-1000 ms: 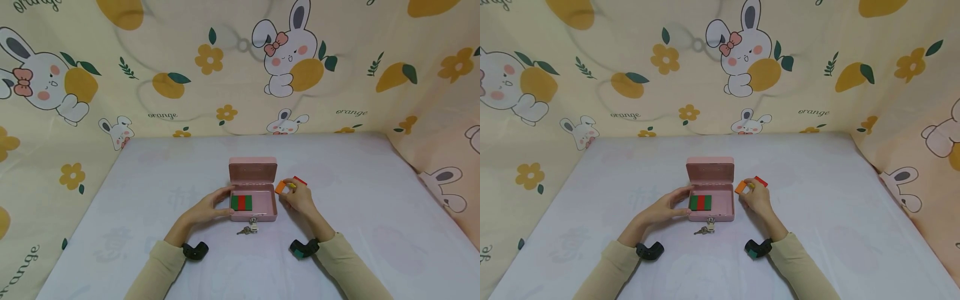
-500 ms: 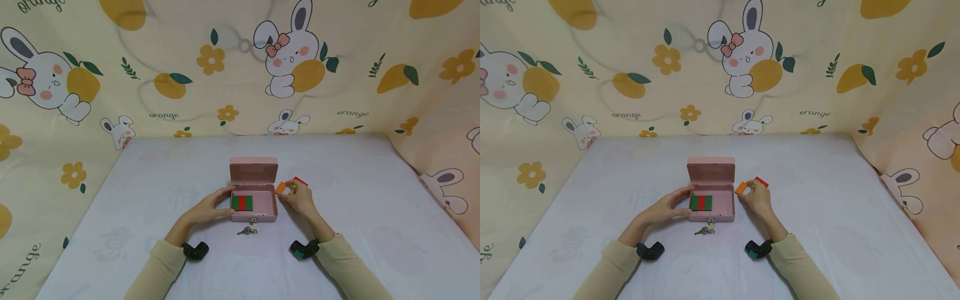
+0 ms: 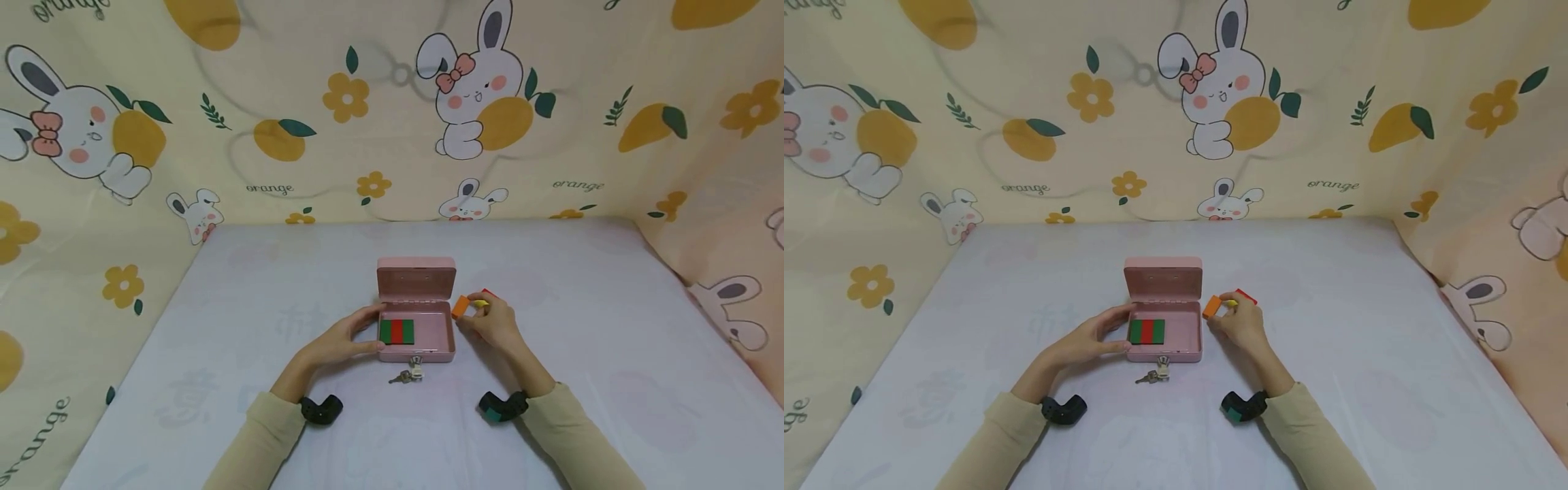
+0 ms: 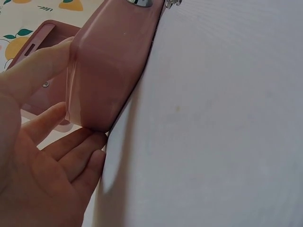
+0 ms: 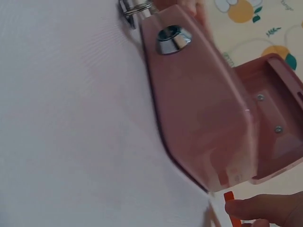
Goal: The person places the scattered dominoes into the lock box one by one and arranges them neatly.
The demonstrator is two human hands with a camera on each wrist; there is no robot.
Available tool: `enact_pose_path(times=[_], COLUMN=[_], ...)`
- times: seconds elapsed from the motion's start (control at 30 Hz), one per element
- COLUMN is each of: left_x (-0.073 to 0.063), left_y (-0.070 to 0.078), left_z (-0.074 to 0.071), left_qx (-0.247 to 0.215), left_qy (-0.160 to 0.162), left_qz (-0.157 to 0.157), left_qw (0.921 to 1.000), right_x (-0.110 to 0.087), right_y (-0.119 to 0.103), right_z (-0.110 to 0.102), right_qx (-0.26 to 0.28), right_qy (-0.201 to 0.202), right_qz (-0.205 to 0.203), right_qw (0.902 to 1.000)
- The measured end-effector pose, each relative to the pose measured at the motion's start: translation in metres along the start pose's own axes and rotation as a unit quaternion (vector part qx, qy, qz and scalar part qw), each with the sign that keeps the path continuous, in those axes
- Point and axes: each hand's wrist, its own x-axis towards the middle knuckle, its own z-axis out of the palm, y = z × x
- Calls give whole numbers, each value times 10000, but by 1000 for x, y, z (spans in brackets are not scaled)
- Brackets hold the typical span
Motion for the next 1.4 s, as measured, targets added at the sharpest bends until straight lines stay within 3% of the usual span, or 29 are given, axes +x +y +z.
enact_pose_path(times=[0.23, 0.8, 1.17, 1.4], left_x=[1, 2, 0, 0], left_y=[0, -2, 1, 1], left_z=[-1, -1, -1, -2], left_qx=[-12, -19, -186, -99], left_qy=[-3, -41, -20, -52], left_qz=[-69, 21, 27, 43], left_qw=[10000, 10000, 9998, 9999], right_x=[-4, -18, -22, -23], right_y=[-3, -14, -22, -22], right_z=[-4, -18, -21, -17], right_qx=[12, 111, 209, -2], right_qy=[-183, -450, -586, -574], right_qz=[51, -397, -408, -767], right_qw=[9998, 9981, 9972, 9954])
